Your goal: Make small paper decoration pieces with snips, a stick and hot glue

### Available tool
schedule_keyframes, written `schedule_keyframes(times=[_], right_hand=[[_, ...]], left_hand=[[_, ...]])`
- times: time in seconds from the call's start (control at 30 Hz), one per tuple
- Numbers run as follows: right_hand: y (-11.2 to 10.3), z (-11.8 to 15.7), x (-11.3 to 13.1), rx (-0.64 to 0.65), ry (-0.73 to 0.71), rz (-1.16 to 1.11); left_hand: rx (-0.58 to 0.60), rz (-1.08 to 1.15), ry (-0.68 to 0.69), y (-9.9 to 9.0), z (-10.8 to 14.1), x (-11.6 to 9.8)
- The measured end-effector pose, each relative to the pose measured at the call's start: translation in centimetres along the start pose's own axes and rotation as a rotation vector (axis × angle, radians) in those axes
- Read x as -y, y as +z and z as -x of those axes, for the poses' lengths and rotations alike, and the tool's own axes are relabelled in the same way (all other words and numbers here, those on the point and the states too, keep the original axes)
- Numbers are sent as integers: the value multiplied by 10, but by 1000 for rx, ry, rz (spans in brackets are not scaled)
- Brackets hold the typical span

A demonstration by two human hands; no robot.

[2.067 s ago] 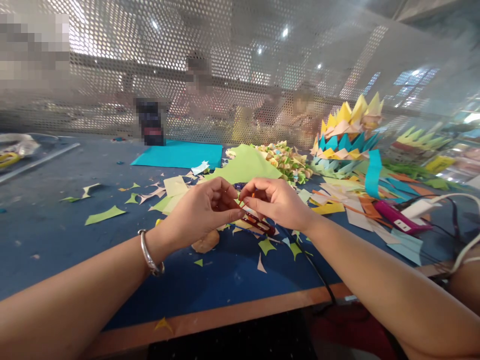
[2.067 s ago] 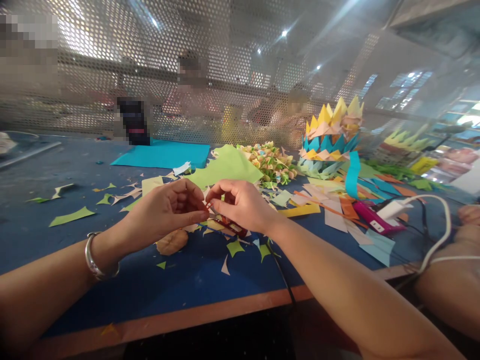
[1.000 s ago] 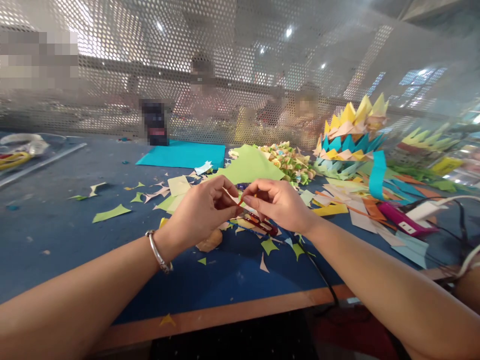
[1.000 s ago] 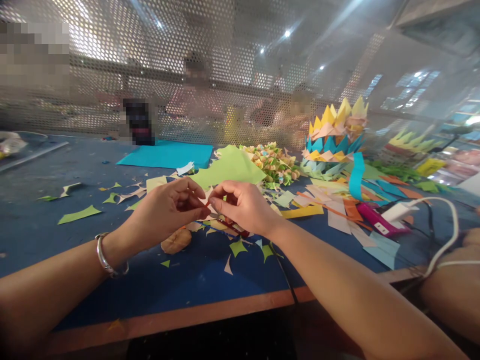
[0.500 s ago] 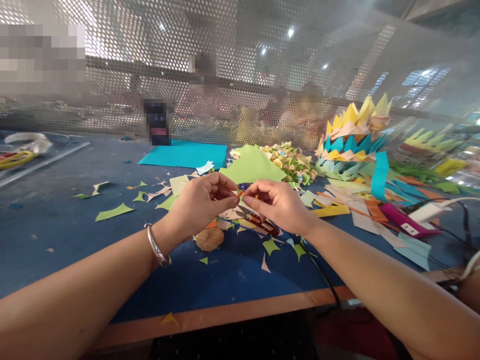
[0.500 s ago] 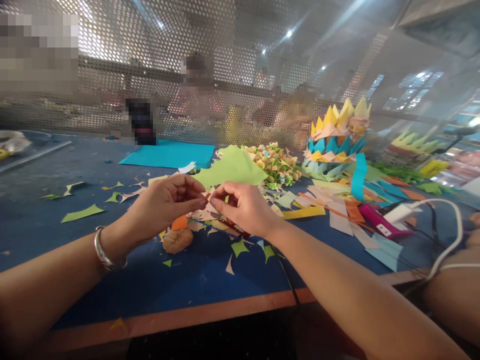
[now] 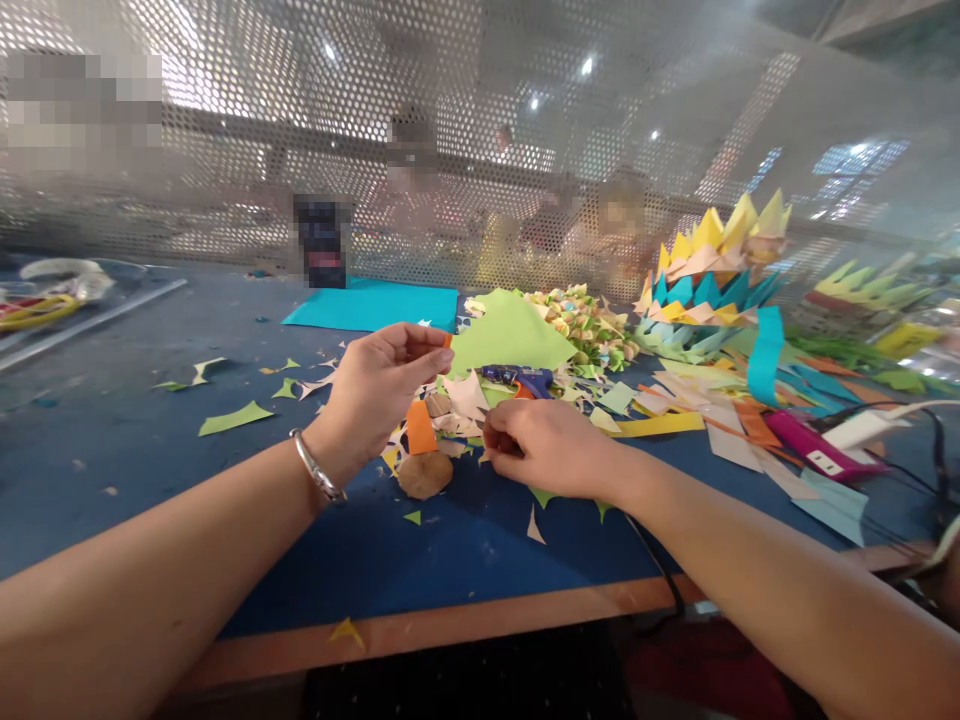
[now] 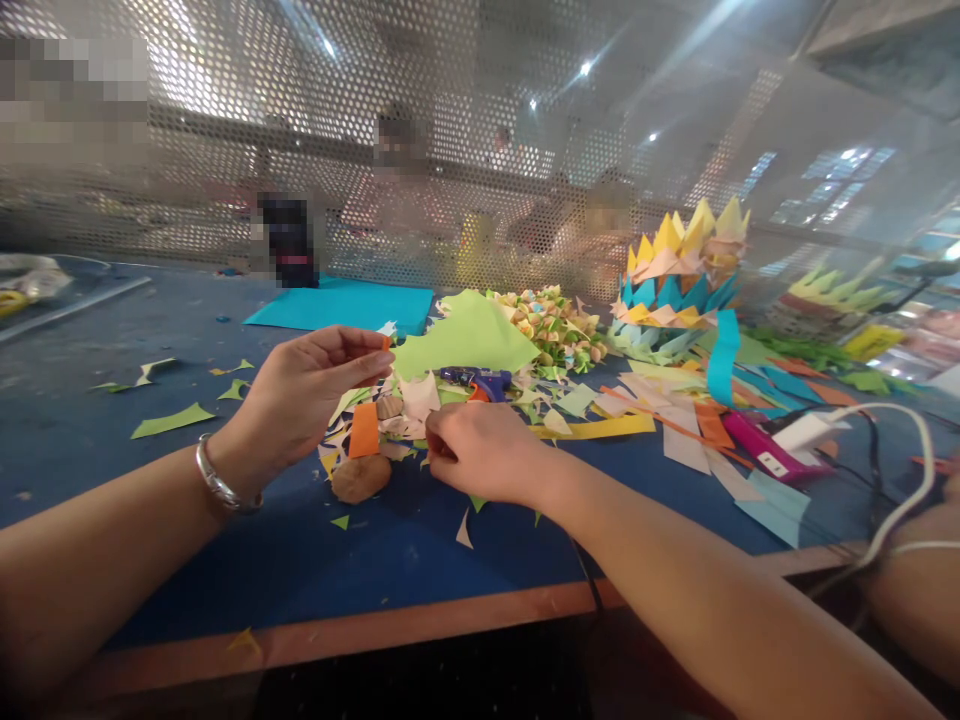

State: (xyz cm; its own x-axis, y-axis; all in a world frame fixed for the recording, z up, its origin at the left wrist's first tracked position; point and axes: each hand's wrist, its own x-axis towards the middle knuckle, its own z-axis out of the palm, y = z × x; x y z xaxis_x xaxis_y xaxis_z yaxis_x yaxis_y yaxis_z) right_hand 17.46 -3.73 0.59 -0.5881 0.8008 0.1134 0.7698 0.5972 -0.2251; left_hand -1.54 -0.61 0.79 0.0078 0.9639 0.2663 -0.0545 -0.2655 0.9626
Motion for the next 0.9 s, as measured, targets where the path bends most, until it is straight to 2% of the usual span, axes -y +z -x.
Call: schedule_keyframes(times=[0.2, 0.33, 0.43, 0.5, 0.63, 0.9], right_hand=[[-4, 0, -3, -39, 60, -80], [-9, 2, -10, -191, 60, -232], [-14, 5, -12, -336, 43, -308], [-16, 6, -12, -387, 38, -313], [-16, 5, -13, -356, 26, -316], [-11, 2, -20, -328, 7, -300]], left_hand=[[-29, -15, 48, -4, -7, 4], [-30, -9, 23, -6, -8, 5], [18, 21, -50, -4, -5, 3], [59, 37, -110, -1, -2, 1], [165, 48, -207, 3, 4, 0], [330, 20, -272, 4, 9, 1]])
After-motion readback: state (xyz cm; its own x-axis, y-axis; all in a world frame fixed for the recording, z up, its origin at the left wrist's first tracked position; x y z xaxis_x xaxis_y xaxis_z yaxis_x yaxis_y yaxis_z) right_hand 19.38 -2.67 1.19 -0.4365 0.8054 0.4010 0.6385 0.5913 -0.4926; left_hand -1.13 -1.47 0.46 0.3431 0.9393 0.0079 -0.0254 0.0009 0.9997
